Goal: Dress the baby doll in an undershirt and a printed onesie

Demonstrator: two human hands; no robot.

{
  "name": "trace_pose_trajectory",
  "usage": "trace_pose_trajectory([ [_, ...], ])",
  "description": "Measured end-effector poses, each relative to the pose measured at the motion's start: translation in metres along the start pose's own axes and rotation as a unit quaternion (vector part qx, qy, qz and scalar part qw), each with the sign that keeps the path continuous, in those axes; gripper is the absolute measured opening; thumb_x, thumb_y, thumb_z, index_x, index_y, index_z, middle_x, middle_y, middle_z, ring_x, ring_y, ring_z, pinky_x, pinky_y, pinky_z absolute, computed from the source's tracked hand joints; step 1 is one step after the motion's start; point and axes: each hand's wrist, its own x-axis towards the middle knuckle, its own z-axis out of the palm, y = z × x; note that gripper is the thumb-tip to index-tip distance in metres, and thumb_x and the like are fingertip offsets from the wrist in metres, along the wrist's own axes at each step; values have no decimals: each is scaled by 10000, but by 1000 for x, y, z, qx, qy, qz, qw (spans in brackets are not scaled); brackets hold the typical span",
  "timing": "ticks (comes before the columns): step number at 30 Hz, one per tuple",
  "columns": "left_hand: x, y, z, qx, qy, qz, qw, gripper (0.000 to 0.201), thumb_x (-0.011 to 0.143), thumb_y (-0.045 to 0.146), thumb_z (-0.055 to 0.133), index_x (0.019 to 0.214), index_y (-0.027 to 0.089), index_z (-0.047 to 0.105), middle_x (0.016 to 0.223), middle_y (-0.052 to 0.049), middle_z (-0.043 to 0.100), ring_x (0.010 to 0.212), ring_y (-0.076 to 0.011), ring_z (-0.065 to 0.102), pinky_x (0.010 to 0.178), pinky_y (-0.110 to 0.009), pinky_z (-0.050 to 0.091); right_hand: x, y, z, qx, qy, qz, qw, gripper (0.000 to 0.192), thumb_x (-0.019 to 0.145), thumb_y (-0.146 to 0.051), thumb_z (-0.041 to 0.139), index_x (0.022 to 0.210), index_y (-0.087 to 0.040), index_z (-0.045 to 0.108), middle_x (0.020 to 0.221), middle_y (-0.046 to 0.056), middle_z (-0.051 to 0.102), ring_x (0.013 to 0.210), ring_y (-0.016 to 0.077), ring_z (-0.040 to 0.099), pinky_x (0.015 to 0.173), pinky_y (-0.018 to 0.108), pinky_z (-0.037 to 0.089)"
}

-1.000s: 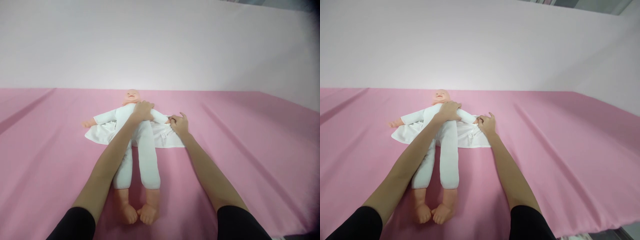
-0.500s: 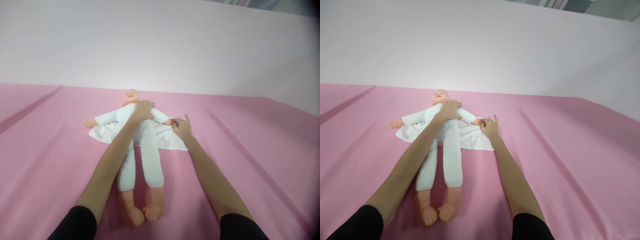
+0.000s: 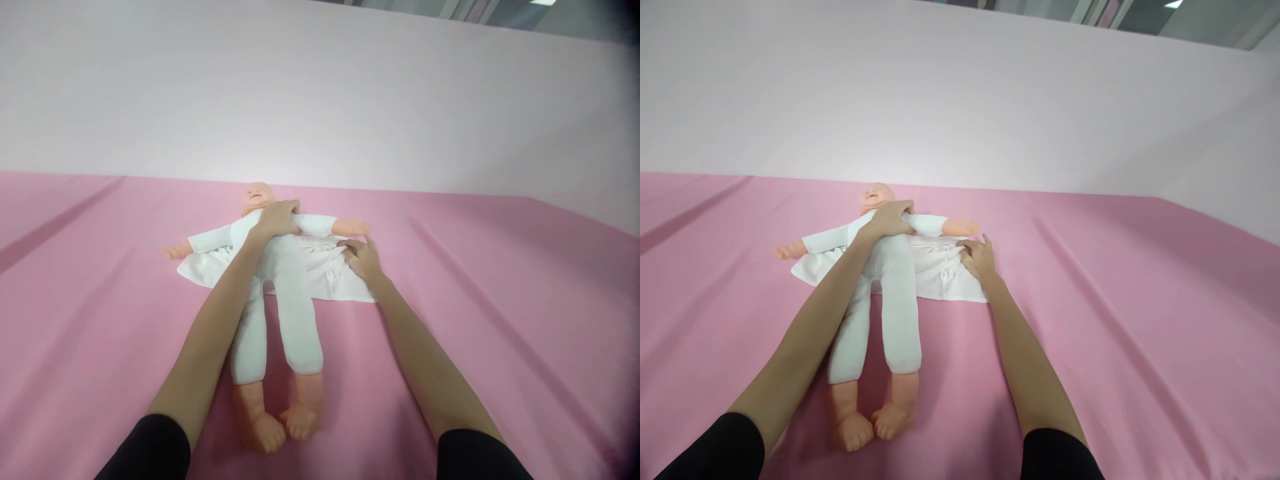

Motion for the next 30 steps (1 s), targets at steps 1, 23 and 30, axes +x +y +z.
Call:
trace_pose_trajectory([
  [1,0,-2,0,-15,2,0,1000,299,615,282,730,855,207,570,891,2,658,791,-186,570,613,-273,358,0,-1,0,-1,-6,4,1000,328,768,-205,396,881,-196,704,817,38,716,814,225,638,1084,479,307],
  [23,-35,16,29,174,-3,102,980,426,913,369,478,1281,180,583,1329,-102,584,1251,-250,500,1118,-447,289,0,-19,7,-156,-52,3,986,399,906,-332,382,970,-135,723,851,146,702,759,276,641,655,332,434],
  [30,-101,12,20,128,31,149,980,424,994,413,335,1296,243,579,1460,-50,472,1406,-221,344,1204,-483,128,5,-26,13,-182,-69,-54,979,374,883,-228,379,1048,-101,690,919,169,689,858,290,623,739,349,438],
])
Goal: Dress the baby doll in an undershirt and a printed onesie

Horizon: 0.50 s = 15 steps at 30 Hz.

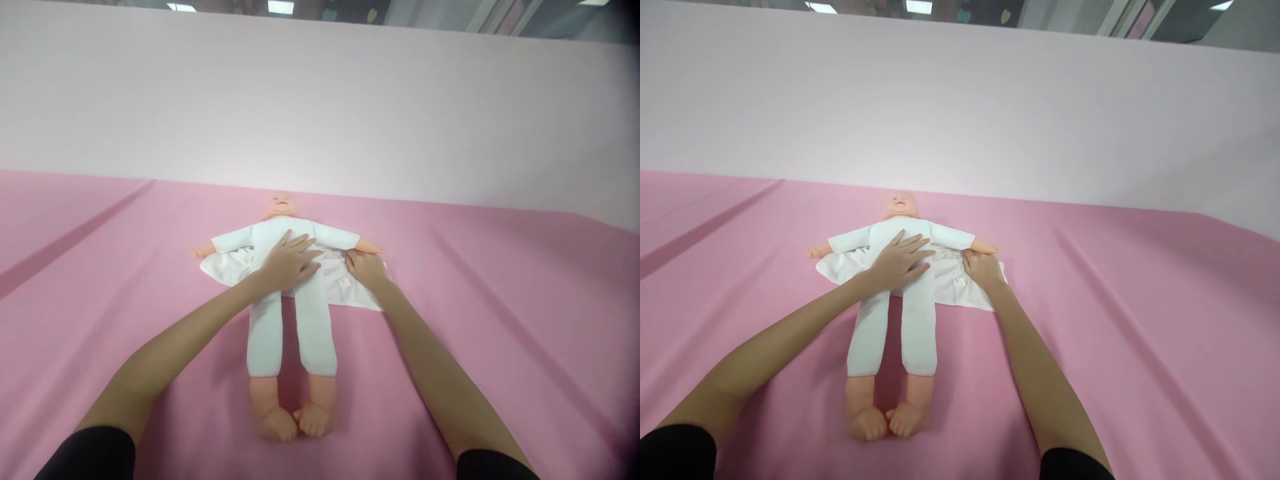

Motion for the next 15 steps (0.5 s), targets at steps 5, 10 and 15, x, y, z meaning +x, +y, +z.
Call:
trace_pose_trajectory([
  [5,-19,-3,-11,-22,4,-27,999,451,1003,420,311,1378,250,493,1517,-33,393,1440,-200,281,1214,-470,110,1,-8,2,6,23,19,1000,376,874,-215,356,1034,-74,664,885,182,671,813,296,612,719,365,453],
  [10,-23,-5,-13,-31,-4,-42,999,448,1002,429,309,1383,256,468,1528,-38,374,1438,-206,280,1207,-483,110,3,-18,5,74,90,60,991,403,857,-293,415,1082,-42,635,1079,229,639,1067,359,553,917,449,438],
  [15,-26,-20,-27,1,32,-179,983,409,953,420,386,1221,154,542,1278,-134,579,1172,-248,555,979,-377,443,4,-37,-10,146,42,84,985,416,907,-391,421,1062,-86,657,1042,192,666,1071,343,570,969,467,405],
])
